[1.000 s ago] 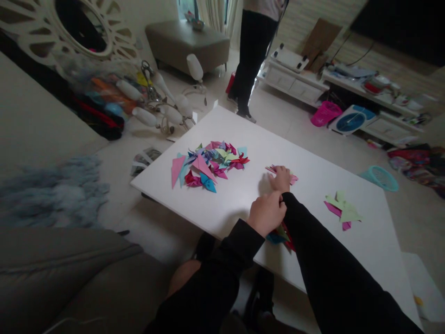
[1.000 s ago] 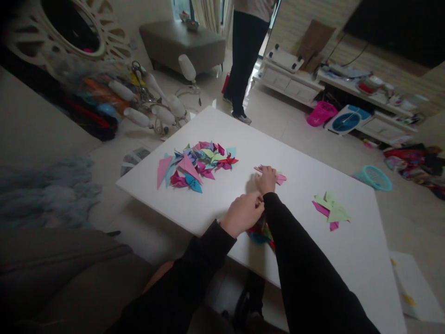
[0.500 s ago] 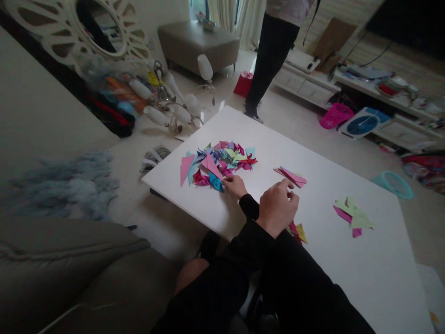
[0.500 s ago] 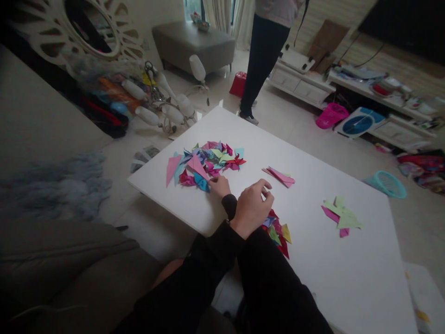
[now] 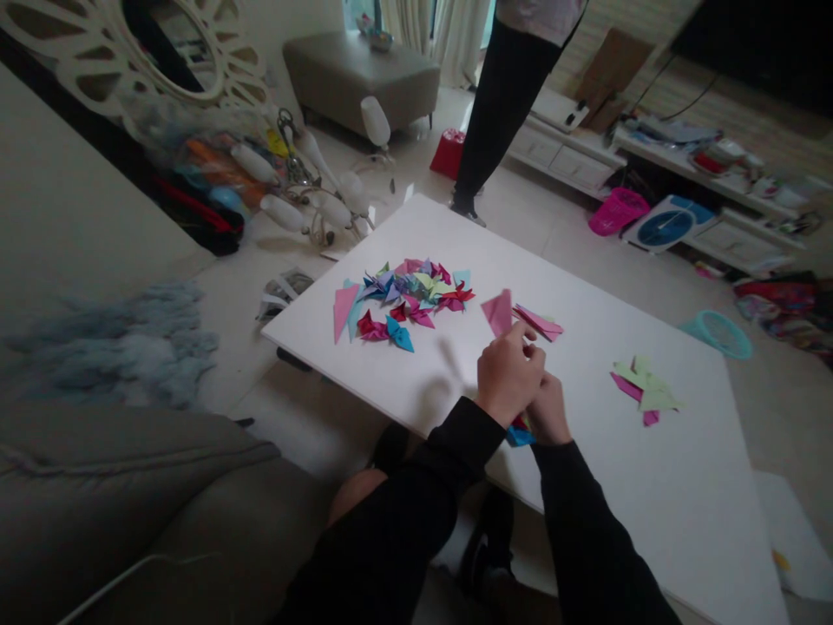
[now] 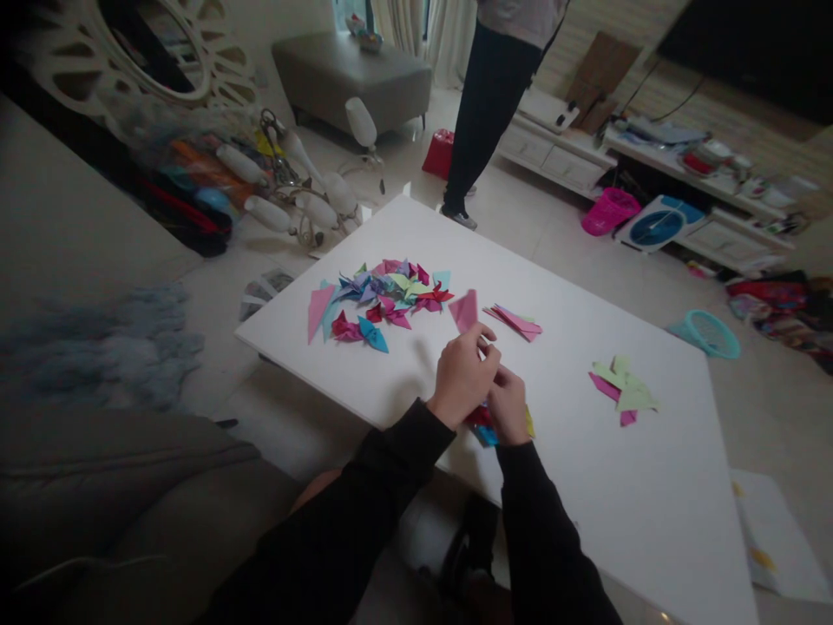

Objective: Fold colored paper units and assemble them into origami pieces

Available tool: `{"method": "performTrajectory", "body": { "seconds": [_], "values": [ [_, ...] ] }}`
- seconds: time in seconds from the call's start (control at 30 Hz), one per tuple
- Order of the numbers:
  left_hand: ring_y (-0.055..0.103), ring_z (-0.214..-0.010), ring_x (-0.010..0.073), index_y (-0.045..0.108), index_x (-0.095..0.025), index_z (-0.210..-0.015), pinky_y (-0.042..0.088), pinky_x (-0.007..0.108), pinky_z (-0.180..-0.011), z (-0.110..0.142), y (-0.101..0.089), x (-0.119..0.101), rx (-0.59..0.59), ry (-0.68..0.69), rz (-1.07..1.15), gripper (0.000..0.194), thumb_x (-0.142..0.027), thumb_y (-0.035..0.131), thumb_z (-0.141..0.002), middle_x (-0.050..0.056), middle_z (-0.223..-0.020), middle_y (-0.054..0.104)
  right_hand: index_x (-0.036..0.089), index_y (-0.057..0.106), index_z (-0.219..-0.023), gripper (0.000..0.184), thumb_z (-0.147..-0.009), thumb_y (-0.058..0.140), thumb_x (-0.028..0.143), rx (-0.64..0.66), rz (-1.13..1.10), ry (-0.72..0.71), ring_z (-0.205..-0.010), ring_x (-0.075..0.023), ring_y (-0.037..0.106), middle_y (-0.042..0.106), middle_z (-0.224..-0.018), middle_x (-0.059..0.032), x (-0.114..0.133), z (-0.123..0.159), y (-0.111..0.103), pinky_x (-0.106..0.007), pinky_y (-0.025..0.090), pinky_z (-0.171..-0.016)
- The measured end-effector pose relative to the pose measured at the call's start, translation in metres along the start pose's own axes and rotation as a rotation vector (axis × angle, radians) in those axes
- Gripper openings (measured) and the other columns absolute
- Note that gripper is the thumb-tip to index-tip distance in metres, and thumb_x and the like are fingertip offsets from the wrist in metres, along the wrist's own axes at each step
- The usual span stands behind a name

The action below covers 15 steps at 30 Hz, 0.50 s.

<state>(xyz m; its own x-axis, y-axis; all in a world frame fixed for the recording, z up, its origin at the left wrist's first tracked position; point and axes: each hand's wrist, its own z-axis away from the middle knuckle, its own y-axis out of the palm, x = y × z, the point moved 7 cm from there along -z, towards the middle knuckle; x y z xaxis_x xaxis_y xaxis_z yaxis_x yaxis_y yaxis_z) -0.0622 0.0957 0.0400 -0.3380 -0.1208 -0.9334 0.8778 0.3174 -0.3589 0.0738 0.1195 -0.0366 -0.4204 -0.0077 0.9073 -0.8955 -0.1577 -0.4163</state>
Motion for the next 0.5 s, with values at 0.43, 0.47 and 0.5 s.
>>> {"method": "performTrajectory", "body": {
  "seconds": [0.43, 0.47, 0.5],
  "values": [
    [0.071, -0.088, 0.0207, 0.065, -0.01, -0.105, 0.055, 0.029, -0.078, 0.031, 0.113, 0.035, 0.567, -0.328, 0.425, 0.021, -0.024, 0.061, -0.089, 0.016, -0.099, 0.074, 0.021, 0.076, -0.077, 0.03, -0.06, 0.09, 0.041, -0.297, -0.48, 0.213, -0.064, -0.0125, 0.059, 0.07, -0.076, -0.0023, -0.044, 0.071, -0.098, -0.023, 0.044, -0.052],
    [0.071, -0.083, 0.0187, 0.064, -0.01, -0.103, 0.055, 0.027, -0.074, 0.032, 0.117, 0.032, 0.584, -0.36, 0.546, 0.018, -0.022, 0.061, -0.09, 0.015, -0.096, 0.074, 0.021, 0.076, -0.077, 0.029, -0.061, 0.09, 0.041, -0.288, -0.487, 0.213, -0.063, -0.0124, 0.059, 0.07, -0.075, -0.0022, -0.042, 0.07, -0.098, -0.023, 0.043, -0.052],
    [0.071, -0.078, 0.0168, 0.063, -0.011, -0.1, 0.054, 0.026, -0.072, 0.033, 0.12, 0.029, 0.585, -0.376, 0.651, 0.014, -0.021, 0.061, -0.09, 0.013, -0.092, 0.074, 0.021, 0.076, -0.077, 0.028, -0.061, 0.089, 0.04, -0.274, -0.493, 0.215, -0.063, -0.0125, 0.059, 0.07, -0.075, -0.0023, -0.041, 0.07, -0.098, -0.023, 0.043, -0.052]
  ]
}}
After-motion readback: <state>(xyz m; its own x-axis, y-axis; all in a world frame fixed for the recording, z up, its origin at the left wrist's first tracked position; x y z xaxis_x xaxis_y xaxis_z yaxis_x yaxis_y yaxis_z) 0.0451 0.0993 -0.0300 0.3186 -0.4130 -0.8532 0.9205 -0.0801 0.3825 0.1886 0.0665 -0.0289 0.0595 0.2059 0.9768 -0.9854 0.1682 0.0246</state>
